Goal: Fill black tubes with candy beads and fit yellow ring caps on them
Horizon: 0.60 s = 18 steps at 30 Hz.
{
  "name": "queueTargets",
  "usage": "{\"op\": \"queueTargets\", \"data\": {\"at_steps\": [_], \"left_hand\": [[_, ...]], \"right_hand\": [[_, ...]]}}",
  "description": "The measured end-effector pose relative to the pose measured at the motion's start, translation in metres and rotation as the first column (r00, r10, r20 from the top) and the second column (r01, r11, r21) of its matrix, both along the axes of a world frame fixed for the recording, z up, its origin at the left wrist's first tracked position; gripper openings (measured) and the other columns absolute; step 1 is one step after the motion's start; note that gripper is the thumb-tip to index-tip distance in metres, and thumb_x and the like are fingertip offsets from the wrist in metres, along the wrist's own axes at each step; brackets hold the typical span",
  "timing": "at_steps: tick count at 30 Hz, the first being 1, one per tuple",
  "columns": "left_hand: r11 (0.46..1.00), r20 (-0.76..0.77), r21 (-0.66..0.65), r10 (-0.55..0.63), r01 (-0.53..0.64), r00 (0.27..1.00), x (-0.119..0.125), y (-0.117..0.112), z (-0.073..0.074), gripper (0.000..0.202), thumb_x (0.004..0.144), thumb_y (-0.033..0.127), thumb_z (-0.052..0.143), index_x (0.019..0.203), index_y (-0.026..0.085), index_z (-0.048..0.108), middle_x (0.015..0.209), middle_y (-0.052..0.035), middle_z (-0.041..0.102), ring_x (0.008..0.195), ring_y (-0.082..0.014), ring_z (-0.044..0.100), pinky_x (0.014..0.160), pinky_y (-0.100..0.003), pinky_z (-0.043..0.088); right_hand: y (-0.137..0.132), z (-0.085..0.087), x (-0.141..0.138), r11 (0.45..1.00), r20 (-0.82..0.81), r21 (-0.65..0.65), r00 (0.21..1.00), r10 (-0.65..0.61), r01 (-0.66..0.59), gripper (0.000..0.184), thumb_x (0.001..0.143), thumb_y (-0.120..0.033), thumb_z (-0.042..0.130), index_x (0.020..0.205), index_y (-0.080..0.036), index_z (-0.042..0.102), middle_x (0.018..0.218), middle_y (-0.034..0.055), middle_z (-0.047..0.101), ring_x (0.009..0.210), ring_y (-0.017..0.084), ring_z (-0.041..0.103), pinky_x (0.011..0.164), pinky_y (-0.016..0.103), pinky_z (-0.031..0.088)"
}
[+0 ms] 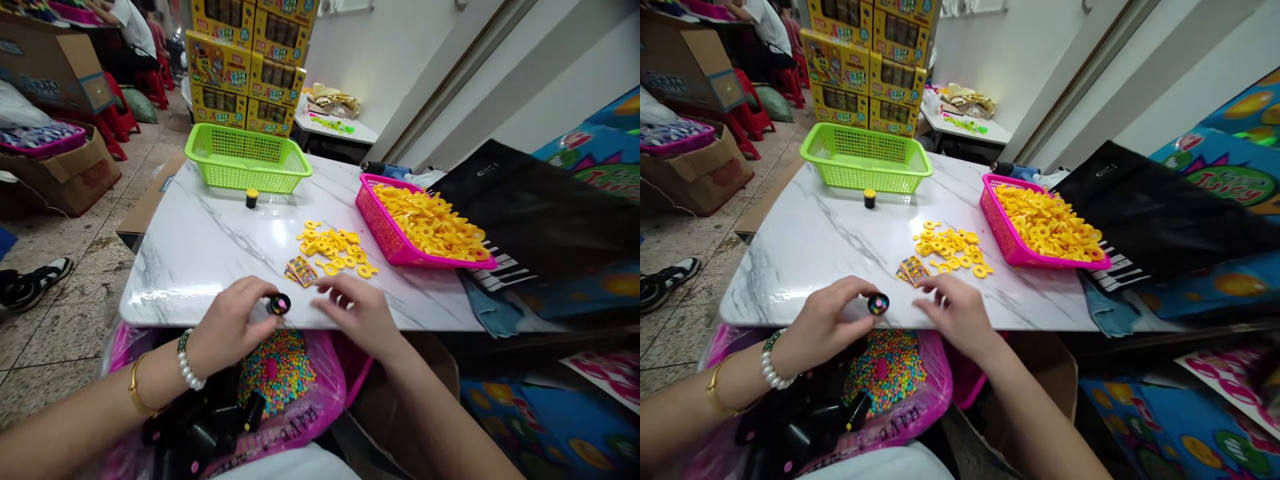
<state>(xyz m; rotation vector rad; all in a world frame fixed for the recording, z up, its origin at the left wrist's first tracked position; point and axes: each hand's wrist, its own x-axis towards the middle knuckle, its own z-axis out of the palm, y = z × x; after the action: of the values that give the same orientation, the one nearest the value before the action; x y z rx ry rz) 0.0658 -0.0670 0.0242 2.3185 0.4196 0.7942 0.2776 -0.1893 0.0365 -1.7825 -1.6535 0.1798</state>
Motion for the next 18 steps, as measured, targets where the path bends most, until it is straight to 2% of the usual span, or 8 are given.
{"op": "queueTargets", "data": {"at_steps": [3, 6, 9, 12, 14, 18], "left_hand": [[0.988, -0.008, 0.106, 0.111, -0.109, 0.994, 0.006, 0.018, -0.019, 0.014, 0.086, 0.023, 0.065, 0.099, 0.018, 0.063, 0.094, -0.0063, 0.070, 0.089, -0.0217, 0.064, 0.081, -0.040, 0.053], [0.984, -0.039, 0.118, 0.136, -0.131, 0.990, 0.007, 0.026, -0.030, 0.017, 0.084, 0.024, 0.067, 0.099, 0.018, 0.063, 0.092, -0.0061, 0.070, 0.087, -0.0220, 0.064, 0.078, -0.040, 0.053], [0.987, -0.050, 0.088, 0.139, -0.135, 0.989, 0.007, 0.025, -0.031, 0.026, 0.083, 0.026, 0.071, 0.106, 0.017, 0.063, 0.097, -0.0071, 0.071, 0.091, -0.0226, 0.064, 0.081, -0.040, 0.053], [0.991, -0.072, 0.067, 0.120, -0.116, 0.990, 0.007, 0.023, -0.029, 0.032, 0.081, 0.032, 0.076, 0.108, 0.019, 0.064, 0.098, -0.0064, 0.071, 0.093, -0.0234, 0.062, 0.083, -0.041, 0.051], [0.993, -0.102, 0.058, 0.105, -0.100, 0.989, 0.007, 0.023, -0.027, 0.028, 0.081, 0.034, 0.077, 0.102, 0.020, 0.067, 0.096, -0.0055, 0.070, 0.093, -0.0237, 0.061, 0.084, -0.042, 0.049], [0.996, -0.110, 0.037, 0.088, -0.084, 0.990, 0.005, 0.024, -0.026, 0.025, 0.081, 0.033, 0.077, 0.099, 0.018, 0.068, 0.094, -0.0052, 0.070, 0.092, -0.0235, 0.061, 0.084, -0.040, 0.048]], "right_hand": [[0.017, -0.006, 0.042, 0.969, 0.050, 0.024, 0.968, -0.245, 0.245, 0.022, 0.087, -0.038, 0.064, 0.085, -0.018, 0.072, 0.071, 0.0036, 0.069, 0.058, 0.014, 0.058, 0.059, 0.027, 0.048], [0.026, -0.011, 0.074, 0.937, 0.128, 0.014, 0.929, -0.347, 0.348, 0.026, 0.086, -0.041, 0.062, 0.085, -0.017, 0.074, 0.076, 0.0061, 0.070, 0.061, 0.016, 0.059, 0.062, 0.029, 0.048], [0.027, -0.016, 0.086, 0.946, 0.205, -0.071, 0.933, -0.297, 0.317, 0.030, 0.084, -0.041, 0.065, 0.097, -0.016, 0.076, 0.083, 0.0068, 0.069, 0.066, 0.017, 0.061, 0.066, 0.030, 0.048], [0.026, -0.021, 0.081, 0.949, 0.287, -0.160, 0.933, -0.218, 0.271, 0.032, 0.083, -0.043, 0.069, 0.102, -0.018, 0.077, 0.091, 0.0070, 0.068, 0.070, 0.017, 0.061, 0.070, 0.032, 0.048], [0.028, -0.023, 0.076, 0.946, 0.342, -0.191, 0.921, -0.186, 0.262, 0.028, 0.083, -0.042, 0.071, 0.098, -0.019, 0.077, 0.092, 0.0070, 0.068, 0.074, 0.018, 0.062, 0.072, 0.032, 0.048], [0.034, -0.018, 0.080, 0.935, 0.453, -0.244, 0.883, -0.126, 0.259, 0.019, 0.084, -0.034, 0.065, 0.078, -0.019, 0.075, 0.081, 0.0067, 0.067, 0.076, 0.021, 0.063, 0.070, 0.032, 0.047]]}}
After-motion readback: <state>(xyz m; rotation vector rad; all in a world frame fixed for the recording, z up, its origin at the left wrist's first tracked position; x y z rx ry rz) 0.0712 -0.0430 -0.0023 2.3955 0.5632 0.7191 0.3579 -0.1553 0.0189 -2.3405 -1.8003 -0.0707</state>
